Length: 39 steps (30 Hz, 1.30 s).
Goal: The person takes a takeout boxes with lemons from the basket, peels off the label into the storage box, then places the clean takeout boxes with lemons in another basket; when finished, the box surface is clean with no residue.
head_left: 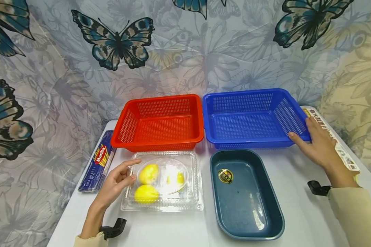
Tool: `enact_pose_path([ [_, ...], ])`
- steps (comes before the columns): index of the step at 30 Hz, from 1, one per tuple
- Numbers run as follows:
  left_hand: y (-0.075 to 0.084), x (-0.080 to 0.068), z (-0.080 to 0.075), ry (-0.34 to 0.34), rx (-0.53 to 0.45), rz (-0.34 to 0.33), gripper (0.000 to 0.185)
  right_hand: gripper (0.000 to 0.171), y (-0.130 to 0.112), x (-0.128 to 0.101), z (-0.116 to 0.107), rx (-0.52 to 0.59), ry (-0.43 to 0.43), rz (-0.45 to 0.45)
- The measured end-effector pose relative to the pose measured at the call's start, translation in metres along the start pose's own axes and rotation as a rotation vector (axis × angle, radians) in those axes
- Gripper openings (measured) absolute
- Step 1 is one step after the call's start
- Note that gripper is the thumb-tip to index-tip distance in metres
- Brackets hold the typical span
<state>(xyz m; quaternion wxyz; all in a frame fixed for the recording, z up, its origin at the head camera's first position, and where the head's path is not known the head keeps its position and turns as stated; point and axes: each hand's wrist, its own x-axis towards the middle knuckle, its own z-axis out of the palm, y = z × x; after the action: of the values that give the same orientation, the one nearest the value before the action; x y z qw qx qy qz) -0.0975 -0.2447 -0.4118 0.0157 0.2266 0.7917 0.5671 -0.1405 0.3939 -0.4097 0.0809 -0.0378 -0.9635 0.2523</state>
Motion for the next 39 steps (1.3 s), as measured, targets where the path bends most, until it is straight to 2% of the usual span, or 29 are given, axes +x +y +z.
enact_pose_path([
  [7, 0.016, 0.005, -0.004, -0.035, 0.003, 0.012, 0.047, 0.089, 0.002, -0.001, 0.001, 0.027, 0.011, 0.009],
  [11, 0.025, 0.009, -0.006, -0.055, -0.036, 0.054, 0.047, 0.089, -0.002, -0.001, 0.003, 0.053, 0.019, 0.007],
  [18, 0.042, 0.022, -0.001, -0.030, -0.036, 0.096, 0.047, 0.088, -0.005, -0.002, 0.006, 0.078, 0.055, 0.006],
  [21, 0.050, 0.033, 0.004, 0.009, -0.022, 0.104, 0.047, 0.087, -0.004, -0.003, 0.007, 0.094, 0.077, 0.014],
  [26, 0.066, 0.053, 0.013, 0.085, -0.002, 0.060, 0.046, 0.086, -0.002, -0.004, 0.009, 0.112, 0.113, 0.024],
  [30, 0.075, 0.075, 0.024, 0.123, -0.057, 0.086, 0.047, 0.086, -0.002, -0.004, 0.010, 0.120, 0.122, 0.026],
  [35, 0.080, 0.106, 0.041, 0.129, -0.119, 0.137, 0.049, 0.086, -0.002, -0.005, 0.010, 0.118, 0.126, 0.034],
  [39, 0.085, 0.128, 0.054, 0.096, -0.097, 0.156, 0.050, 0.086, -0.002, -0.005, 0.011, 0.129, 0.130, 0.031],
])
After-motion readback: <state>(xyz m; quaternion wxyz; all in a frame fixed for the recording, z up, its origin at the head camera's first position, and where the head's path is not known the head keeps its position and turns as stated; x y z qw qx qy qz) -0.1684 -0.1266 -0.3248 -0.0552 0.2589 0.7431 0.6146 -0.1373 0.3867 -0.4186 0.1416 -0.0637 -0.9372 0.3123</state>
